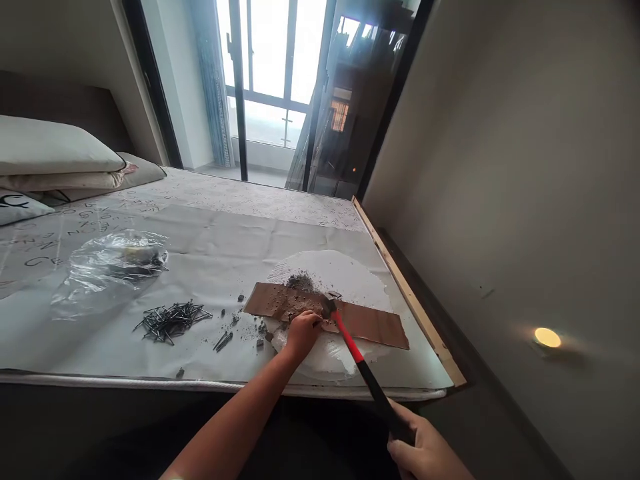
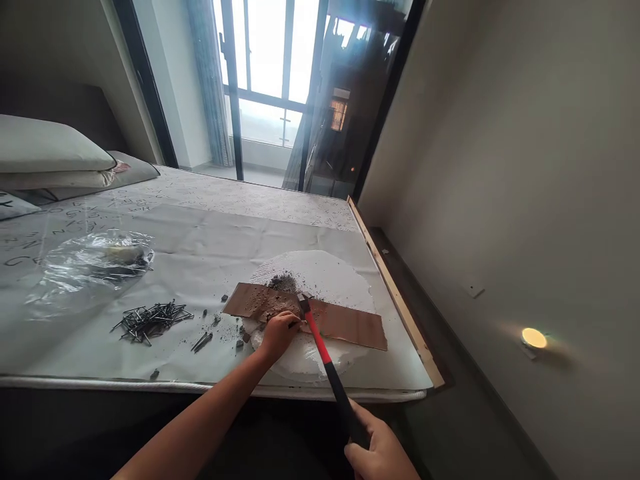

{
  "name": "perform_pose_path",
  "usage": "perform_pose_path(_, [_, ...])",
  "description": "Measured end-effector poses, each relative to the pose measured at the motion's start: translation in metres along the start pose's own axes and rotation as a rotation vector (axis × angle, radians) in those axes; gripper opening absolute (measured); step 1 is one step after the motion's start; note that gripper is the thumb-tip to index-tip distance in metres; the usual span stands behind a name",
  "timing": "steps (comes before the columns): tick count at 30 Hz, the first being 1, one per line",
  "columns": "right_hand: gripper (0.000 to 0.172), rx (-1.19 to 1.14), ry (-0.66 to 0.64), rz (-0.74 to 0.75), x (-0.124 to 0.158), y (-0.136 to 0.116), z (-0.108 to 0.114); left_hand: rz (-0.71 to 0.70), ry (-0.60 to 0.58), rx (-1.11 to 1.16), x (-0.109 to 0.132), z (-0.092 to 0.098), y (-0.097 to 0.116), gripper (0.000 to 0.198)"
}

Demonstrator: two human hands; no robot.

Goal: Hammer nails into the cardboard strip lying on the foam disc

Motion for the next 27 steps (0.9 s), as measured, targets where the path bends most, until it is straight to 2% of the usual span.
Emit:
perform_pose_path(3, [0.065, 0.039, 0.055, -0.026, 0.005, 0.003, 0.008, -0.007, -0.018, -0.043, 0.0, -0.003, 0.0, 0.015])
perform_pose_path(6, [0.063, 0.057, 0.1, -0.015, 0.015, -0.009, 0.016, -0.012, -0.023, -0.043, 0.0, -0.003, 0.0, 0.015])
perform_pose_path(9, [0.061, 0.042, 0.065, 0.006, 0.015, -0.015, 0.011, -0.015, -0.01, -0.022, -0.001, -0.001, -0.001, 0.014])
perform_pose_path(14, [0.065, -0.051, -0.027, -0.002, 0.003, -0.002, -0.003, -0.03, 0.016, 0.004, 0.0, 0.003, 0.002, 0.01])
perform_pose_path(23, [0.065, -0.047, -0.035, 0.01, 0.009, -0.007, 0.001, 0.005, 0.011, 0.036, -0.005, 0.005, 0.0, 0.011])
perform_pose_path(27, [0.06, -0.075, -0.042, 0.089, 0.003, -0.006, -0.002, 0.069, 0.032, 0.155, -0.008, 0.017, -0.002, 0.02])
Point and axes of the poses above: each hand's wrist, its own x-axis away from the middle knuckle, its own z-axis out of the back of the hand, y = z × x, the point moved 10 cm from there along -x, towards the middle knuckle, and after that the axes turned 1 degree about -y, right-handed, at the moved point
